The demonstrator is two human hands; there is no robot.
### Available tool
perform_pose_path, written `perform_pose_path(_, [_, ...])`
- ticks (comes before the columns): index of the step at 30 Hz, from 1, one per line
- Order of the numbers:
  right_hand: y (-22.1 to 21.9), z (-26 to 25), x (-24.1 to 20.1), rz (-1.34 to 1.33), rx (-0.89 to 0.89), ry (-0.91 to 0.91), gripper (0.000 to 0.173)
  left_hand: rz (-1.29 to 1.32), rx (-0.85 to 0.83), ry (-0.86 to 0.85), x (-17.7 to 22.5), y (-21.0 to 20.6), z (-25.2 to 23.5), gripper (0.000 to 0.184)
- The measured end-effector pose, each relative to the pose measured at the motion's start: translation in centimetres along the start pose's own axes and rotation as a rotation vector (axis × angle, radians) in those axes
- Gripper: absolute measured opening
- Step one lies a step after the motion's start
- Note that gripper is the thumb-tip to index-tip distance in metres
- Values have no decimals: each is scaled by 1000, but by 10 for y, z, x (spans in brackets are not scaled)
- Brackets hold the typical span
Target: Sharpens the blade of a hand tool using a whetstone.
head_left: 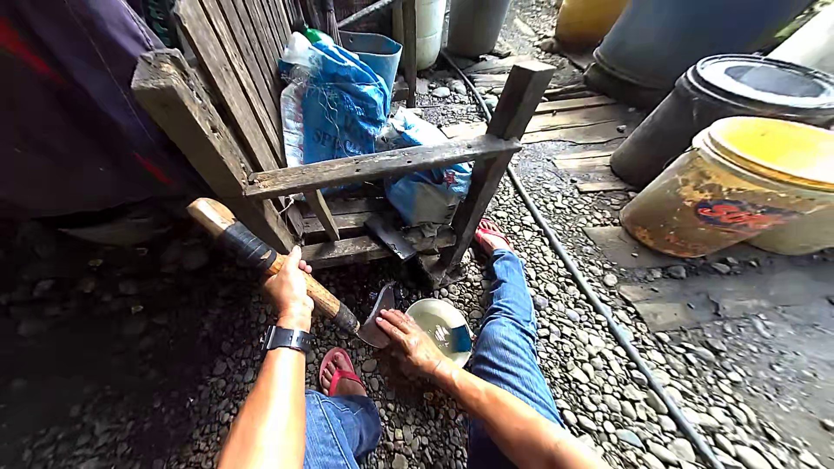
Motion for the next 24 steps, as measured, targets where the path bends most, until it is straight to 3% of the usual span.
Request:
perform_pose_path(1, [4, -3, 8, -4, 26, -95, 42, 10, -18, -15, 3, 0, 3, 11])
perform_pose_path(3, [15, -16, 13, -153, 65, -457, 42, 52, -71, -79, 6, -1, 11, 11])
perform_pose_path(5, [25, -36, 9, -486, 197, -834, 45, 99, -173, -196, 5, 0, 21, 18])
perform_pose_path(7, [28, -56, 1, -798, 342, -1050, 49, 114, -310, -354, -1, 2, 30, 20])
perform_pose_path(10, [29, -74, -3, -882, 401, -1131, 67, 72, -501, -578, -10, 8, 42, 12])
perform_pose_path(13, [32, -86, -7, -809, 420, -1252, 66, 36, -645, -716, -12, 14, 58, 8])
perform_pose_path(17, [32, -92, -7, -793, 458, -1243, 57, 88, -712, -746, -11, 16, 66, 12])
perform_pose_path(24, [33, -86, -10, -859, 463, -1116, 45, 144, -681, -726, -8, 18, 61, 13])
Point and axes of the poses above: each hand's wrist, its own z-axis away from the middle knuckle, its own y-axis out of the back of the hand, x = y × z, the point moved 1 cm from there along -z, towards the middle knuckle, and after that the axes turned 5 degrees about -z, right-handed, at the moved point
